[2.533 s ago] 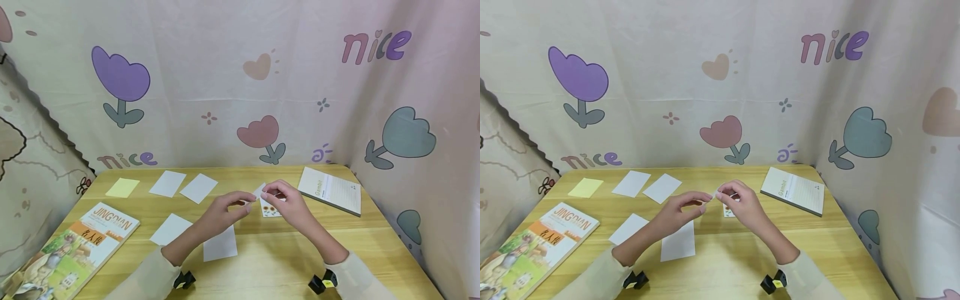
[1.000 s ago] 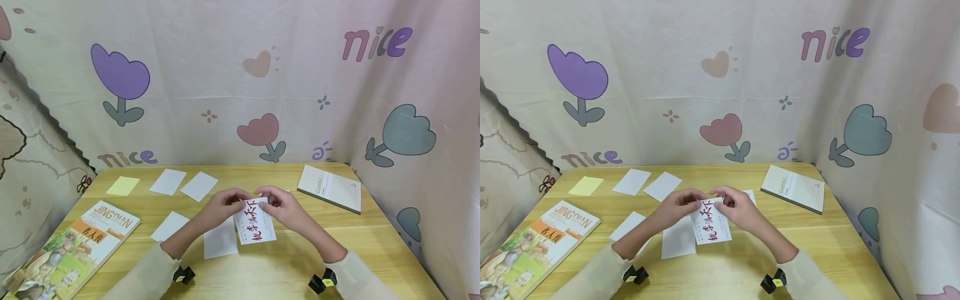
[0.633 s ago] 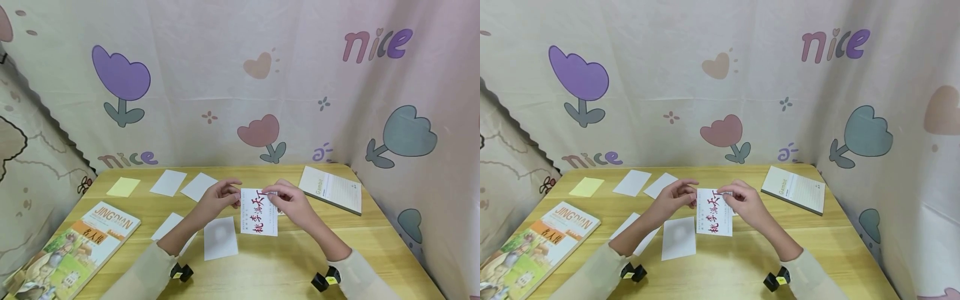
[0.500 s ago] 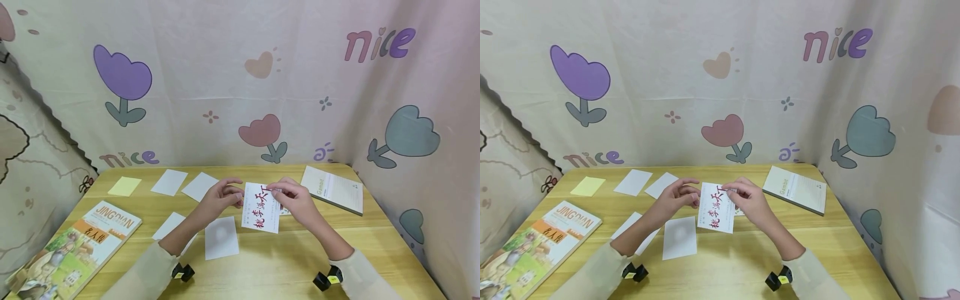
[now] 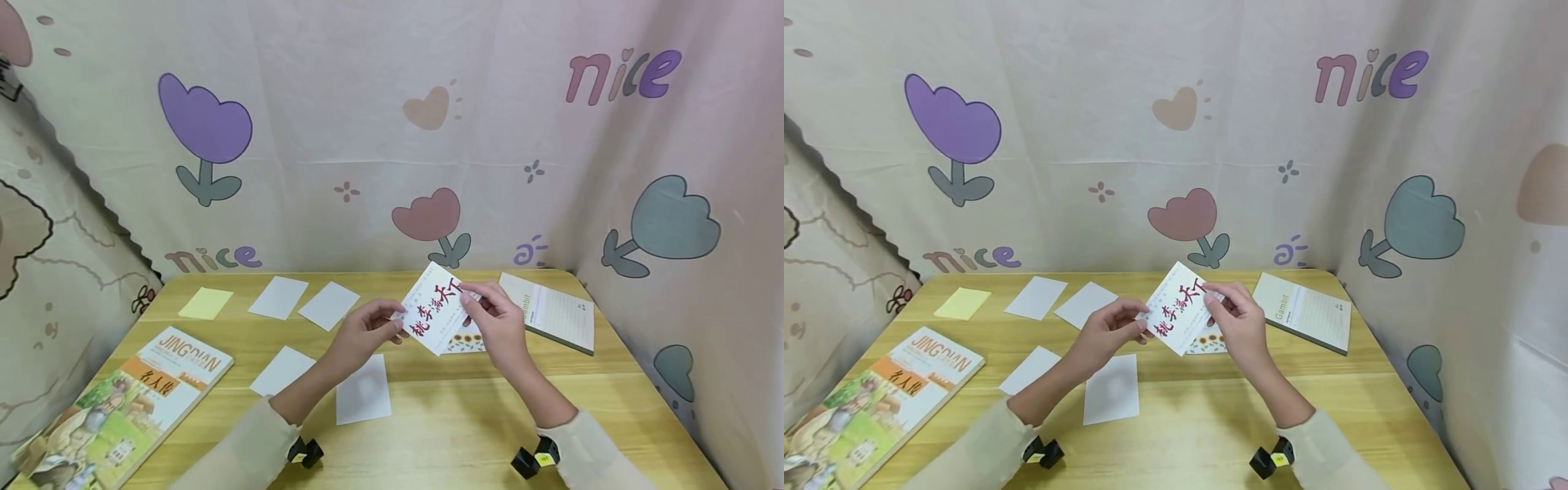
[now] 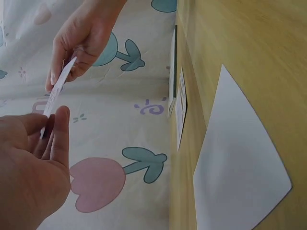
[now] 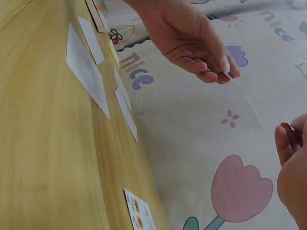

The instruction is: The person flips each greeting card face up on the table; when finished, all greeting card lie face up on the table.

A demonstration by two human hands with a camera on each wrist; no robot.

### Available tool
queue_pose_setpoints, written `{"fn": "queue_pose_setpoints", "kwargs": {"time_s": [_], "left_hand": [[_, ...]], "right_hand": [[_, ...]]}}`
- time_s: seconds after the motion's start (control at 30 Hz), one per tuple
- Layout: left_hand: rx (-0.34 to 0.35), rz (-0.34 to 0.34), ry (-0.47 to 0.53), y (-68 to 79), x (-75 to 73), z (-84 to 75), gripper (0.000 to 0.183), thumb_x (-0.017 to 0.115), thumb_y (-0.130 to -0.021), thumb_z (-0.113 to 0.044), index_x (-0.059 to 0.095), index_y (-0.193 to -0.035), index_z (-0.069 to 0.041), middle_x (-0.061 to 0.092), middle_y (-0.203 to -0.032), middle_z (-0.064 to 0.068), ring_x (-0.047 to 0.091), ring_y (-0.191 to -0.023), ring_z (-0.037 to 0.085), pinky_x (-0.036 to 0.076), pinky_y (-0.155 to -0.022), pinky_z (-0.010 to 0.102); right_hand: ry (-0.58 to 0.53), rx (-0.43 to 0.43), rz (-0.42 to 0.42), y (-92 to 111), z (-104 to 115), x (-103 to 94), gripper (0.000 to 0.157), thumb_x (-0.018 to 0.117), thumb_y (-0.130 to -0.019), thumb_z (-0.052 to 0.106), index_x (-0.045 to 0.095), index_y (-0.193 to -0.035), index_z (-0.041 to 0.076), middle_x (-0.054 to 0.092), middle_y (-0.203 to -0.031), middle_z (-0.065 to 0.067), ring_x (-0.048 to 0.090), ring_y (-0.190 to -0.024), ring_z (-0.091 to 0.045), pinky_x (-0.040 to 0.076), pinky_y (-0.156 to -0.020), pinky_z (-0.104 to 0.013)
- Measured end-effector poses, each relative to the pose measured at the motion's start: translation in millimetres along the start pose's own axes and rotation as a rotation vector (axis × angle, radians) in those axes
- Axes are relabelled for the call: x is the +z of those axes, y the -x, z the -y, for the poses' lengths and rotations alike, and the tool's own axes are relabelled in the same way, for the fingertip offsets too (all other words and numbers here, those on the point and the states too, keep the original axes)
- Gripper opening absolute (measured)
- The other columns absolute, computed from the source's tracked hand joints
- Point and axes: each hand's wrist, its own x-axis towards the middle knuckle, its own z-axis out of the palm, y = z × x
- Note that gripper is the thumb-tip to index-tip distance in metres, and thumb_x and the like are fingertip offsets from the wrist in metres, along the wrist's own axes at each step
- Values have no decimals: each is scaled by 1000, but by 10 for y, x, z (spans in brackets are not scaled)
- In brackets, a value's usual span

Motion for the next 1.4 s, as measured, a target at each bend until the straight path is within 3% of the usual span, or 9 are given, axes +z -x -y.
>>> {"fn": "queue_pose_setpoints", "kwargs": {"time_s": [0.17,0.27,0.37,0.57,0.67,0.8,1.0,1.2,1.4], "left_hand": [[-32,7,-38,-11,-35,3,20,61,-98,-4,64,-119,-5,65,-101,18,69,-86,34,61,-75,31],[-64,71,-99,0,-47,-6,19,61,-99,-6,64,-118,-7,64,-98,17,67,-80,21,60,-74,34],[-101,130,-150,2,-30,-3,19,60,-99,-6,65,-116,-10,65,-98,18,64,-77,20,60,-74,37],[-151,173,-198,-46,36,45,19,60,-99,-8,66,-116,-14,66,-95,21,63,-76,20,59,-75,46],[-153,185,-195,-86,72,81,20,61,-98,-9,64,-117,-14,67,-93,18,64,-75,20,59,-74,44],[-163,189,-148,-147,128,154,22,62,-96,-8,63,-118,-12,69,-92,9,64,-73,23,57,-70,34],[-211,249,-161,-232,274,304,23,63,-95,-7,63,-118,-6,71,-90,5,64,-73,36,57,-67,33],[-255,287,-279,-317,432,468,17,68,-92,-7,67,-109,-10,70,-85,2,59,-64,21,50,-58,26],[-294,376,-348,-337,499,548,12,69,-93,-10,68,-105,-12,68,-87,0,58,-68,17,49,-61,26]], "right_hand": [[23,105,191,-4,29,-42,45,66,-97,9,54,-140,6,60,-113,-10,62,-78,-15,56,-65,-25],[31,149,312,-24,70,-77,57,65,-97,8,43,-150,9,58,-121,-17,66,-84,-13,59,-68,-28],[83,174,363,-32,72,-119,56,66,-96,10,46,-149,13,60,-119,-19,67,-84,-14,59,-68,-28],[237,192,406,47,-71,-308,48,71,-95,16,56,-141,13,63,-107,-14,61,-82,-14,53,-65,-22],[268,206,403,112,-135,-427,45,71,-95,18,59,-137,13,62,-106,-14,60,-81,-13,52,-65,-23],[252,242,399,191,-189,-560,42,71,-95,17,60,-135,7,62,-109,-19,65,-77,-14,58,-66,-33],[216,329,420,293,-292,-730,45,70,-94,10,56,-135,-3,59,-112,-24,69,-78,-16,61,-68,-39],[266,381,437,366,-446,-876,43,71,-93,12,58,-131,-3,60,-107,-20,67,-76,-15,60,-67,-35],[341,404,451,436,-622,-989,35,74,-91,12,64,-123,1,65,-97,-13,62,-73,-13,55,-60,-28]]}}
